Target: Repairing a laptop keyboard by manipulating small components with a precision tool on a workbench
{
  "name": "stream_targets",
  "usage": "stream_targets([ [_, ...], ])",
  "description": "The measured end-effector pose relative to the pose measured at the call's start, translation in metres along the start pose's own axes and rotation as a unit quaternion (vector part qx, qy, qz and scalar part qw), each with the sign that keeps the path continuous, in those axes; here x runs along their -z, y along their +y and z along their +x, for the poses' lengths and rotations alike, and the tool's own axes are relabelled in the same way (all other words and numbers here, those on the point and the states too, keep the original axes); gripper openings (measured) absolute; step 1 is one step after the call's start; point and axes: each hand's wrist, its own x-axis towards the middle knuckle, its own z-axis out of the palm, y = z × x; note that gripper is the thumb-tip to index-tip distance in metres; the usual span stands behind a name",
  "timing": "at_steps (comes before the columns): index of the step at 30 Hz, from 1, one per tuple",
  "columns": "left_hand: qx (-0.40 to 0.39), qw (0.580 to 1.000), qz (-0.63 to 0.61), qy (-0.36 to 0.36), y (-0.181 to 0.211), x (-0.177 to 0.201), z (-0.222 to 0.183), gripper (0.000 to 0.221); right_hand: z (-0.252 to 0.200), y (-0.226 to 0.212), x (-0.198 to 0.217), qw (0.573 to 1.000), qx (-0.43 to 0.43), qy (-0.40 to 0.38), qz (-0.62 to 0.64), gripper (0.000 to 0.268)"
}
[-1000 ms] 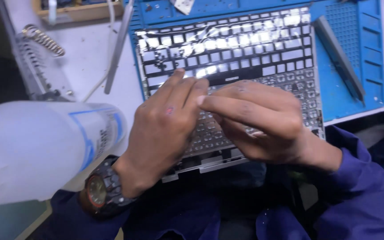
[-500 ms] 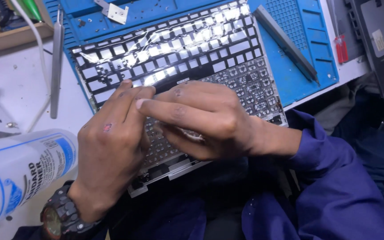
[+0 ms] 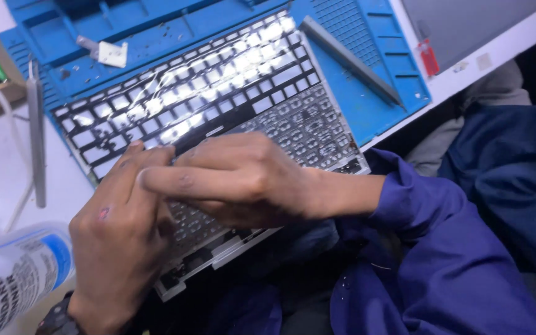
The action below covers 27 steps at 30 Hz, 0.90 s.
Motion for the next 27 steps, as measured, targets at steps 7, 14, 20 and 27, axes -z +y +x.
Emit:
stream_targets([
  [7, 0.02, 0.999, 0.05, 0.004, -0.004, -0.009, -0.008, 0.047, -0.023, 0.002, -0.012, 0.995, -0.062, -0.07, 0.02, 0.055],
  [14, 0.029, 0.997, 0.06, 0.028, -0.004, -0.013, -0.01, 0.044, -0.024, 0.003, -0.009, 0.988, -0.091, -0.117, 0.037, 0.056],
  [20, 0.027, 0.999, 0.026, 0.011, -0.005, -0.011, -0.009, 0.061, -0.003, -0.01, 0.002, 0.997, -0.051, -0.05, 0.009, 0.036],
  [27, 0.029, 1.0, 0.01, 0.006, -0.004, -0.009, -0.007, 0.046, 0.0, -0.01, 0.006, 0.999, -0.003, -0.033, -0.006, 0.023],
])
